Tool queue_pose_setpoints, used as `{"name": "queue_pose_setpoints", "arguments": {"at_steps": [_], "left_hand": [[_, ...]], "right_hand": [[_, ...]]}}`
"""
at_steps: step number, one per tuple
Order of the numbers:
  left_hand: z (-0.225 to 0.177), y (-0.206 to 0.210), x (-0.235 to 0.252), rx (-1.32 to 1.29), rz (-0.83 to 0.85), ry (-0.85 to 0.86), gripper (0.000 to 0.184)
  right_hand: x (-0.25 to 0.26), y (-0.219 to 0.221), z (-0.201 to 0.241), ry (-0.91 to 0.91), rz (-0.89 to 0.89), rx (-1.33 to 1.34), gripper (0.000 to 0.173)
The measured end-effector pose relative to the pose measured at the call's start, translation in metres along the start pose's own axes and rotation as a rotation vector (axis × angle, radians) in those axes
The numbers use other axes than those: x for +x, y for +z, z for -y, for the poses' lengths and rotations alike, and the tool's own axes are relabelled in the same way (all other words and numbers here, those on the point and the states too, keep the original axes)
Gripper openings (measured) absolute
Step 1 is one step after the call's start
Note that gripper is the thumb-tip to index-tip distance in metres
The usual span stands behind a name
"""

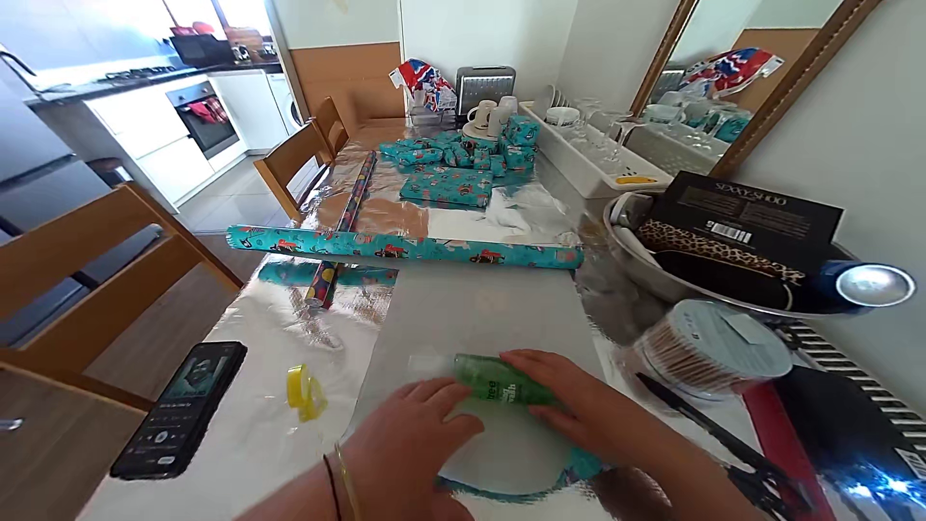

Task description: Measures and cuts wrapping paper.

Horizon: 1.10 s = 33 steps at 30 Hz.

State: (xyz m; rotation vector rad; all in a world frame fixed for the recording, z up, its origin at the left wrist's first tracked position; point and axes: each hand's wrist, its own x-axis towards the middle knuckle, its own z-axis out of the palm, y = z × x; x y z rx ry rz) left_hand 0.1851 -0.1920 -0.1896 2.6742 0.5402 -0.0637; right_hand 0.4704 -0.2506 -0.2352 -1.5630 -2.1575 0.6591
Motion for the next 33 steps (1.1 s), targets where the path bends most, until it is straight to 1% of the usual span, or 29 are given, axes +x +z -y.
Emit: {"name": "queue_pose_setpoints", "arguments": {"at_steps": [1, 3, 6, 7, 8, 10, 12, 13, 14, 15, 17, 18, 19, 20, 23, 24, 25, 26, 29, 31, 33], "left_hand": [[0.003, 0.019, -0.004, 0.014, -0.111, -0.005, 0.059], [0.007, 0.046, -0.006, 0.045, -0.296, -0.005, 0.046], [0.007, 0.067, -0.003, 0.068, -0.453, -0.013, 0.019], [0.007, 0.071, -0.001, 0.065, -0.492, -0.018, 0.011], [0.009, 0.074, 0.000, 0.068, -0.526, -0.019, 0.008], [0.013, 0.081, 0.001, 0.064, -0.576, -0.010, 0.009], [0.016, 0.085, 0.002, 0.069, -0.610, 0.001, 0.010], [0.016, 0.086, 0.002, 0.074, -0.616, 0.003, 0.010], [0.017, 0.086, 0.002, 0.084, -0.628, 0.007, 0.010], [0.018, 0.085, 0.003, 0.099, -0.647, 0.016, 0.011], [0.019, 0.079, 0.005, 0.130, -0.673, 0.037, 0.013], [0.019, 0.073, 0.007, 0.134, -0.649, 0.043, 0.013], [0.018, 0.064, 0.008, 0.122, -0.592, 0.040, 0.013], [0.015, 0.053, 0.009, 0.095, -0.504, 0.024, 0.013], [0.011, 0.010, 0.020, 0.015, -0.143, -0.074, 0.025], [0.012, -0.002, 0.026, -0.005, -0.055, -0.090, 0.029], [0.016, -0.011, 0.032, -0.014, -0.011, -0.089, 0.031], [0.020, -0.018, 0.038, -0.020, -0.012, -0.073, 0.031], [0.038, -0.029, 0.054, -0.031, -0.124, 0.027, 0.025], [0.046, -0.035, 0.064, -0.066, -0.147, 0.024, 0.021], [0.049, -0.037, 0.073, -0.085, -0.174, -0.004, 0.019]], "right_hand": [[-0.003, 0.003, 0.002, -0.006, -0.030, -0.018, 0.058], [-0.006, 0.010, 0.008, 0.008, -0.079, -0.052, 0.058], [-0.012, 0.017, 0.016, 0.038, -0.156, -0.105, 0.059], [-0.016, 0.019, 0.017, 0.030, -0.215, -0.122, 0.060], [-0.020, 0.020, 0.017, 0.020, -0.296, -0.144, 0.061], [-0.033, 0.020, 0.025, -0.002, -0.441, -0.195, 0.065], [-0.048, 0.016, 0.036, -0.062, -0.487, -0.276, 0.069], [-0.056, 0.015, 0.041, -0.088, -0.466, -0.333, 0.069], [-0.064, 0.015, 0.045, -0.103, -0.420, -0.378, 0.065], [-0.072, 0.014, 0.048, -0.104, -0.366, -0.391, 0.056], [-0.083, 0.014, 0.046, -0.077, -0.315, -0.380, 0.032], [-0.087, 0.014, 0.041, -0.060, -0.322, -0.360, 0.024], [-0.089, 0.015, 0.036, -0.043, -0.349, -0.327, 0.020], [-0.090, 0.015, 0.031, -0.023, -0.391, -0.289, 0.020], [-0.084, 0.013, 0.015, 0.014, -0.583, -0.278, 0.030], [-0.079, 0.011, 0.011, 0.009, -0.620, -0.293, 0.037], [-0.073, 0.008, 0.009, 0.004, -0.643, -0.302, 0.044], [-0.066, 0.006, 0.007, -0.001, -0.668, -0.317, 0.046], [-0.040, -0.002, 0.009, -0.007, -0.763, -0.430, 0.044], [-0.022, -0.006, 0.018, 0.001, -0.804, -0.492, 0.046], [-0.006, -0.007, 0.026, -0.022, -0.823, -0.530, 0.043]]}}
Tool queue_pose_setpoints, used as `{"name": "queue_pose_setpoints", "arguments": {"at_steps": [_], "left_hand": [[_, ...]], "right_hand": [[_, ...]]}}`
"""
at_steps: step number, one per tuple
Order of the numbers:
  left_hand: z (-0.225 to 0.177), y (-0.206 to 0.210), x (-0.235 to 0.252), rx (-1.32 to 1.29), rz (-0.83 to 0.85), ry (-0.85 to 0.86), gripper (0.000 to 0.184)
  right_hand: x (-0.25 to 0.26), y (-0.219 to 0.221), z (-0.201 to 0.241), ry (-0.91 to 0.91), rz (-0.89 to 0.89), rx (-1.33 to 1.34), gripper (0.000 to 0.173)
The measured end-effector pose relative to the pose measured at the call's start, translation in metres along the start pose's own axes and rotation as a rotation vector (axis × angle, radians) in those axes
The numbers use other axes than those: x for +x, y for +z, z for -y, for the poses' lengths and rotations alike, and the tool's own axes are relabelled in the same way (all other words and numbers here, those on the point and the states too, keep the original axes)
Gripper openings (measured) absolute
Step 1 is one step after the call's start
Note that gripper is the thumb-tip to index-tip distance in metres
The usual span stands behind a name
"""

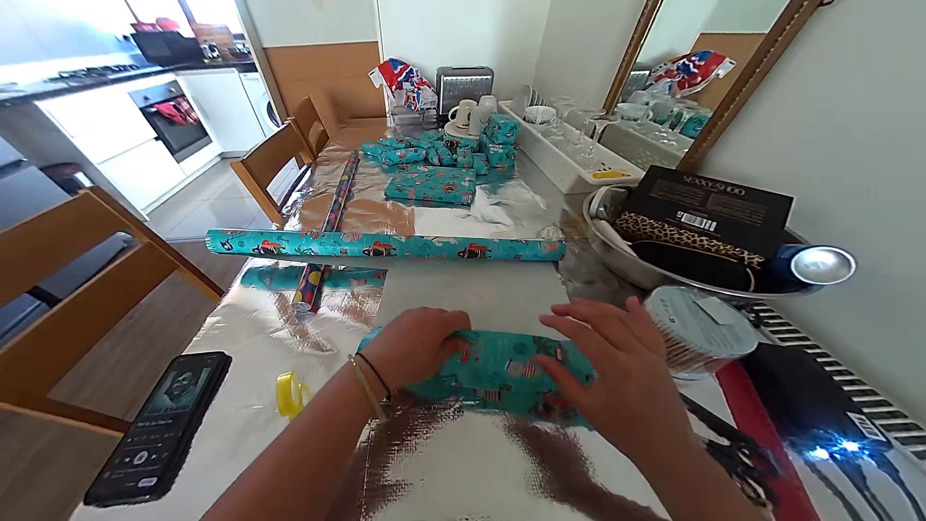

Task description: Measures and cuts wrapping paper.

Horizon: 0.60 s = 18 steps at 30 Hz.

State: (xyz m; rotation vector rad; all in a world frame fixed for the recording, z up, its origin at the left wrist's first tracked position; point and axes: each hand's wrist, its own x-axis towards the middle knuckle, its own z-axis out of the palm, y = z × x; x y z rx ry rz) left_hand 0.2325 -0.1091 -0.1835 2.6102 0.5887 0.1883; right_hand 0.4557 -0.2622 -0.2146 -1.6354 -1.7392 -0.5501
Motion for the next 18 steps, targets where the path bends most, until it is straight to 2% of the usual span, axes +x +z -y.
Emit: {"name": "queue_pose_setpoints", "arguments": {"at_steps": [4, 7, 13, 15, 18], "left_hand": [[0.007, 0.000, 0.016, 0.003, 0.011, -0.041, 0.019], [0.014, -0.002, 0.024, 0.003, 0.035, -0.049, 0.019], [0.019, -0.002, 0.033, -0.005, 0.061, -0.120, 0.021], [0.016, 0.001, 0.033, 0.039, 0.006, -0.171, 0.028], [0.002, 0.003, 0.018, 0.155, -0.179, -0.242, 0.034]], "right_hand": [[0.002, 0.019, 0.021, -0.084, 0.103, 0.098, 0.029], [-0.010, 0.039, 0.029, -0.098, 0.217, 0.125, 0.033], [-0.011, 0.053, 0.027, -0.058, 0.259, 0.116, 0.042], [-0.008, 0.056, 0.025, -0.047, 0.283, 0.136, 0.046], [-0.002, 0.055, 0.023, -0.017, 0.339, 0.200, 0.049]]}}
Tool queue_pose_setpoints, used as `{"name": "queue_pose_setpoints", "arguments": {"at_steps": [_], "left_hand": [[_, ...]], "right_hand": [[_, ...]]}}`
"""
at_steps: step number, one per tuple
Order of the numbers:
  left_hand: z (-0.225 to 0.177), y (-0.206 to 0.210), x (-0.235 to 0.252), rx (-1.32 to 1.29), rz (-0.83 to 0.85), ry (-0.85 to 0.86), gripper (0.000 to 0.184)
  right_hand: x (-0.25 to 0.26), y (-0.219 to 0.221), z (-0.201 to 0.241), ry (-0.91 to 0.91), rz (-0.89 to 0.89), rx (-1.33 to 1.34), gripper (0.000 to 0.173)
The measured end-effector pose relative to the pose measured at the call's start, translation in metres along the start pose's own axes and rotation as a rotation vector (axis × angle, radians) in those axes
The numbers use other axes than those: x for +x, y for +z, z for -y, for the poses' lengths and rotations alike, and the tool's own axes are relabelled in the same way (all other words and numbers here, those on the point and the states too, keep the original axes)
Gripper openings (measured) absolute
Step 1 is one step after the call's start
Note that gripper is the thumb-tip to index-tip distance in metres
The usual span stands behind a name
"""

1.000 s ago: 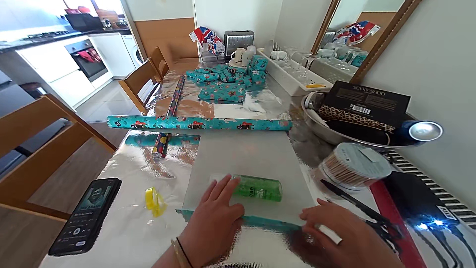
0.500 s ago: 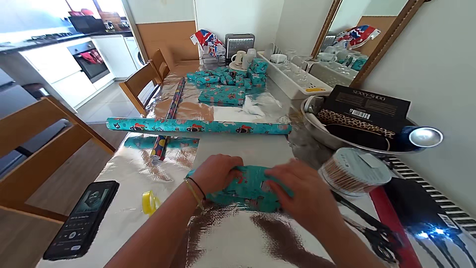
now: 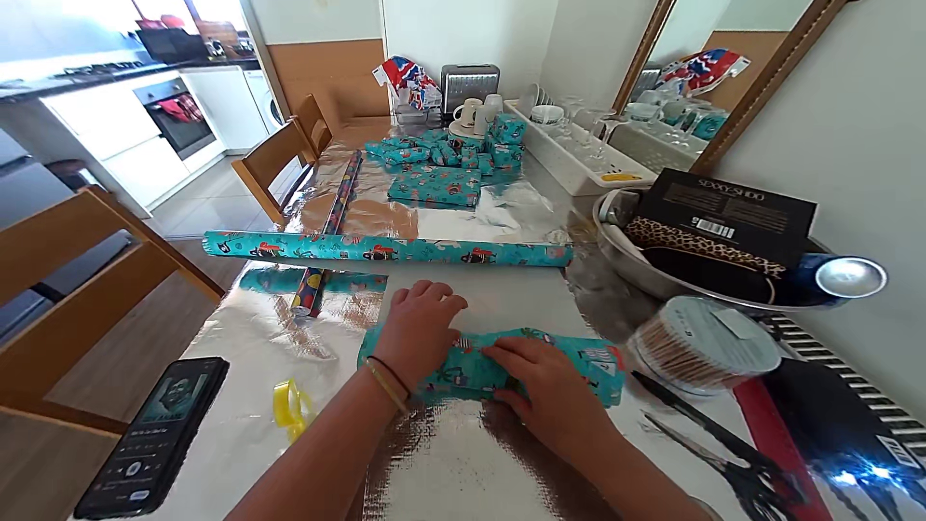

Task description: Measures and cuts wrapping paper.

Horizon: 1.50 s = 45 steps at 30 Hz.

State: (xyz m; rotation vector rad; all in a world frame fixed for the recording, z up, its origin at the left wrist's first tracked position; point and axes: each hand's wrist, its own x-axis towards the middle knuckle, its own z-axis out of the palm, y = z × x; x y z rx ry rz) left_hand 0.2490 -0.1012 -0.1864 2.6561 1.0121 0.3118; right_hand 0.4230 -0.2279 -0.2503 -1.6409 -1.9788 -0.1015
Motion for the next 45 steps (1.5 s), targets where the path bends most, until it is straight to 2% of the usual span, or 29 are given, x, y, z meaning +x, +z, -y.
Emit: {"name": "queue_pose_setpoints", "arguments": {"at_steps": [2, 4, 7, 10, 12, 14, 15, 18, 21, 23, 25, 27, 29, 32, 36, 38, 41, 43, 45], "left_hand": [[-0.004, 0.005, -0.024, -0.001, -0.157, 0.029, 0.026], [-0.007, 0.018, -0.047, -0.005, -0.236, 0.107, 0.024], [-0.010, 0.033, -0.067, 0.025, -0.127, 0.130, 0.039], [-0.019, 0.043, -0.066, 0.059, -0.020, 0.109, 0.055], [-0.030, 0.046, -0.062, 0.079, 0.017, 0.096, 0.060], [-0.037, 0.044, -0.055, 0.083, 0.100, 0.066, 0.066], [-0.039, 0.044, -0.051, 0.088, 0.119, 0.060, 0.068], [-0.039, 0.053, -0.043, 0.134, 0.067, 0.079, 0.066], [-0.029, 0.073, -0.035, 0.203, -0.064, 0.124, 0.054], [-0.028, 0.075, -0.033, 0.209, -0.067, 0.110, 0.050], [-0.032, 0.071, -0.033, 0.200, 0.003, 0.069, 0.049], [-0.034, 0.068, -0.032, 0.208, 0.037, 0.044, 0.049], [-0.034, 0.068, -0.032, 0.218, 0.043, 0.044, 0.050], [-0.035, 0.068, -0.032, 0.241, 0.060, 0.044, 0.050], [-0.035, 0.069, -0.032, 0.259, 0.059, 0.049, 0.051], [-0.035, 0.067, -0.032, 0.250, 0.094, 0.038, 0.052], [-0.037, 0.062, -0.031, 0.242, 0.161, 0.014, 0.053], [-0.036, 0.063, -0.031, 0.238, 0.143, 0.017, 0.052], [-0.036, 0.065, -0.031, 0.218, 0.107, 0.022, 0.052]], "right_hand": [[0.001, -0.003, -0.001, 0.028, 0.039, 0.055, 0.049], [0.004, -0.006, -0.003, 0.051, 0.093, 0.092, 0.047], [0.008, -0.009, -0.005, 0.034, 0.211, 0.115, 0.044], [0.013, -0.015, -0.010, 0.026, 0.307, 0.122, 0.045], [0.016, -0.020, -0.009, 0.083, 0.365, 0.112, 0.048], [0.017, -0.018, -0.010, 0.114, 0.355, 0.117, 0.056], [0.014, -0.014, -0.014, 0.078, 0.294, 0.118, 0.061], [0.011, -0.009, -0.019, 0.014, 0.238, 0.123, 0.075], [0.011, -0.011, -0.022, -0.058, 0.254, 0.043, 0.077], [0.014, -0.022, -0.023, -0.009, 0.421, -0.031, 0.081], [0.017, -0.031, -0.028, 0.078, 0.562, -0.102, 0.075], [0.013, -0.034, -0.039, 0.084, 0.533, -0.165, 0.064], [0.007, -0.036, -0.048, 0.084, 0.534, -0.195, 0.063], [0.006, -0.049, -0.053, 0.183, 0.625, -0.217, 0.065], [0.005, -0.076, -0.069, 0.337, 0.780, -0.179, 0.038], [-0.006, -0.090, -0.082, 0.364, 0.766, -0.172, 0.029], [-0.022, -0.115, -0.091, 0.506, 0.695, -0.196, 0.020], [-0.033, -0.129, -0.083, 0.594, 0.549, -0.271, 0.019], [-0.034, -0.129, -0.063, 0.549, 0.316, -0.339, 0.019]]}}
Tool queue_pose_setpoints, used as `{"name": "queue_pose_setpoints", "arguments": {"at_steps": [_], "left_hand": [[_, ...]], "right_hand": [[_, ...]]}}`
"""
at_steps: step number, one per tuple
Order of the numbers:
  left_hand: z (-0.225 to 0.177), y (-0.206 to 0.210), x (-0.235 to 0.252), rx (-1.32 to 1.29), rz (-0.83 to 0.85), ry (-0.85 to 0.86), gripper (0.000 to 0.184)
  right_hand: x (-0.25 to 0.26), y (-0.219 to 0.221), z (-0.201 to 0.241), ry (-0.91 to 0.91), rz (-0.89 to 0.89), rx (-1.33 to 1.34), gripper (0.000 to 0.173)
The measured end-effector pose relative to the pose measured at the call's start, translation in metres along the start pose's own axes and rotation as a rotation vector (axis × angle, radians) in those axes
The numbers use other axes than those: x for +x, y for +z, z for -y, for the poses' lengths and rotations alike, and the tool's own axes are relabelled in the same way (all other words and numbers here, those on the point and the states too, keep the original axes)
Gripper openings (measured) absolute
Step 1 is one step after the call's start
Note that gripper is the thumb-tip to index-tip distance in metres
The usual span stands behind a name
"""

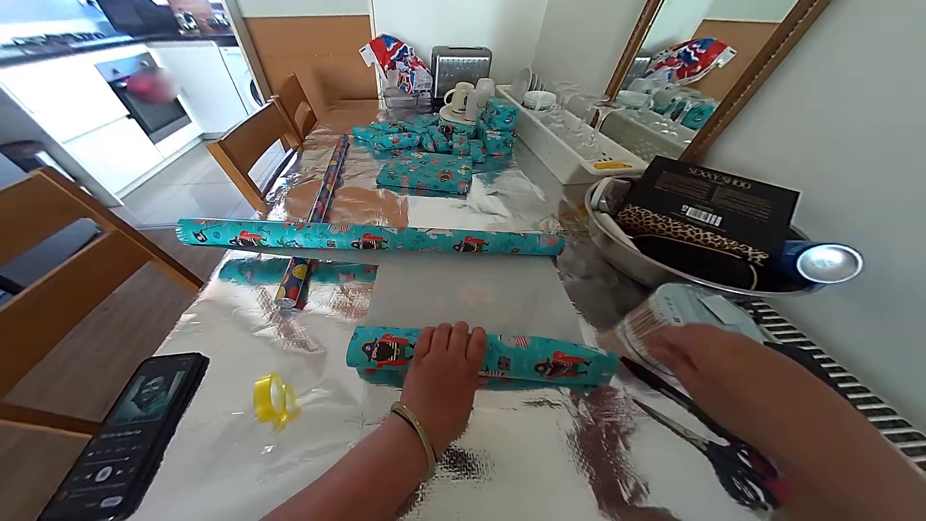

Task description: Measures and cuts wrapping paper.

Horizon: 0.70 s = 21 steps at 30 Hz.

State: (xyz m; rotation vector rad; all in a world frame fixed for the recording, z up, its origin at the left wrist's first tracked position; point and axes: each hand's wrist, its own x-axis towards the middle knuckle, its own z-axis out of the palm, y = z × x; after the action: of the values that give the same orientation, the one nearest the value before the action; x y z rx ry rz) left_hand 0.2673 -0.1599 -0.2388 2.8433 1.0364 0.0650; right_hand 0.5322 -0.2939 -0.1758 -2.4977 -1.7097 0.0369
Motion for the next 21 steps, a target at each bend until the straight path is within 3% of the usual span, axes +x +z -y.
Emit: {"name": "queue_pose_setpoints", "arguments": {"at_steps": [3, 6, 7, 9, 11, 16, 21], "left_hand": [[-0.001, -0.001, 0.000, -0.024, 0.016, -0.011, 0.053], [0.000, -0.001, 0.000, -0.012, 0.018, -0.016, 0.052], [0.000, 0.001, -0.001, 0.000, -0.004, -0.009, 0.051], [0.001, 0.007, -0.002, 0.028, -0.065, 0.010, 0.049], [0.002, 0.010, -0.002, 0.054, -0.098, 0.027, 0.048], [0.000, 0.001, 0.001, 0.019, 0.004, 0.005, 0.052], [-0.001, 0.002, 0.001, 0.037, 0.013, 0.007, 0.052]], "right_hand": [[-0.001, 0.022, 0.061, -0.200, -0.209, 0.052, 0.058], [-0.004, 0.065, 0.119, -0.338, -0.089, 0.031, 0.079], [-0.005, 0.079, 0.127, -0.347, -0.089, -0.006, 0.078], [0.001, 0.105, 0.128, -0.376, -0.325, -0.093, 0.065], [0.005, 0.112, 0.120, -0.406, -0.399, -0.128, 0.062], [0.004, 0.099, 0.082, -0.345, -0.354, -0.116, 0.062], [-0.015, 0.060, 0.025, -0.034, -0.210, -0.101, 0.027]]}}
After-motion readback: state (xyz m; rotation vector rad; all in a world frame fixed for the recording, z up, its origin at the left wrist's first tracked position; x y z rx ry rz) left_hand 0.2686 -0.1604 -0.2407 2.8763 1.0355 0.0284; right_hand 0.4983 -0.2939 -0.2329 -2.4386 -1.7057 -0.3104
